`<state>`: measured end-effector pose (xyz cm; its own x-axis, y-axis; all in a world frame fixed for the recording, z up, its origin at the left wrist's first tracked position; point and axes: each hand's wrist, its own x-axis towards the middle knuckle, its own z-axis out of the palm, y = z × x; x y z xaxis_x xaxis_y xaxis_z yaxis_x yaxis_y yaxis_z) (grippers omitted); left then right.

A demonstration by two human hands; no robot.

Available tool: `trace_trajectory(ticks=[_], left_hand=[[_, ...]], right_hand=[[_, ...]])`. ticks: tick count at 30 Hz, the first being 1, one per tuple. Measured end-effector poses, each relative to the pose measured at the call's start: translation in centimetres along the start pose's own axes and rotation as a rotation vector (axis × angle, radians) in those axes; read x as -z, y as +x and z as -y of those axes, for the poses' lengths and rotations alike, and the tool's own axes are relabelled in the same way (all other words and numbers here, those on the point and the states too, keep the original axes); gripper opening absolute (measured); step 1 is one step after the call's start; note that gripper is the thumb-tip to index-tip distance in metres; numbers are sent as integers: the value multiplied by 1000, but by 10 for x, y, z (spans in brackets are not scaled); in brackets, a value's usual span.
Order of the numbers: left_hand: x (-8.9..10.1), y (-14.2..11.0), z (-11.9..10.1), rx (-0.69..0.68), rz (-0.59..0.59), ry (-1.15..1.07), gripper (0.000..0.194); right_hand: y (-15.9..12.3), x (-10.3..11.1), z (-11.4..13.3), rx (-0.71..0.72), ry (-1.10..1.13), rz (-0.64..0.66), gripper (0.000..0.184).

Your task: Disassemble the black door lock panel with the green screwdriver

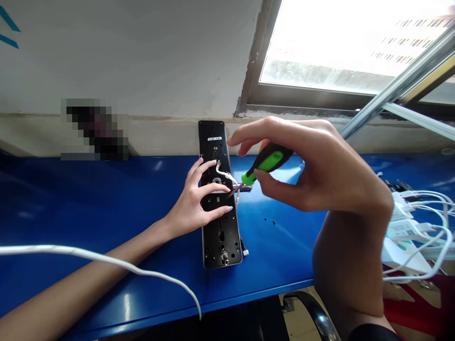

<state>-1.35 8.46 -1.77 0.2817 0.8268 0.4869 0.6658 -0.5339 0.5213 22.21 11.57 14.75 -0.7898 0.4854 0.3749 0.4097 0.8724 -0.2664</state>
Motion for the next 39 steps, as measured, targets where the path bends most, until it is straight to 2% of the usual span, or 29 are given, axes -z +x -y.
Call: trace_trajectory(ticks=[1, 5, 10, 15, 20, 26, 28, 30, 33, 36, 39], left_hand=[[0, 0, 0, -1, 0, -1, 30], [-1, 0, 1, -2, 5, 5, 31], [1, 1, 0, -3, 6, 4, 32], [2, 0, -2, 4, -20, -12, 29], [2, 1, -4, -75, -108, -4, 8], [9, 6, -10, -183, -106, 90, 7], [11, 9, -16, -224, -52, 63, 9], [9, 16, -25, -256, 61, -1, 14], [-3, 32, -42, -256, 273, -26, 21], [-24, 51, -56, -263, 502, 26, 23], [-48, 68, -63, -293, 682, 78, 24]], right_hand=[[0, 0, 0, -5, 4, 4, 47], [0, -1, 1, -60, -9, -17, 25], [-2, 3, 3, -29, 2, 1, 39], [-8, 7, 2, -23, -2, -67, 47], [-12, 7, 1, -66, 12, -92, 45], [-20, 23, -1, -92, -1, -77, 40], [-26, 30, -8, -104, -27, 0, 38], [-34, 35, -19, -130, -38, 113, 35], [-46, 37, -37, -318, -11, 253, 37], [-53, 40, -46, -439, -42, 257, 37], [-56, 45, -48, -477, -70, 258, 38]])
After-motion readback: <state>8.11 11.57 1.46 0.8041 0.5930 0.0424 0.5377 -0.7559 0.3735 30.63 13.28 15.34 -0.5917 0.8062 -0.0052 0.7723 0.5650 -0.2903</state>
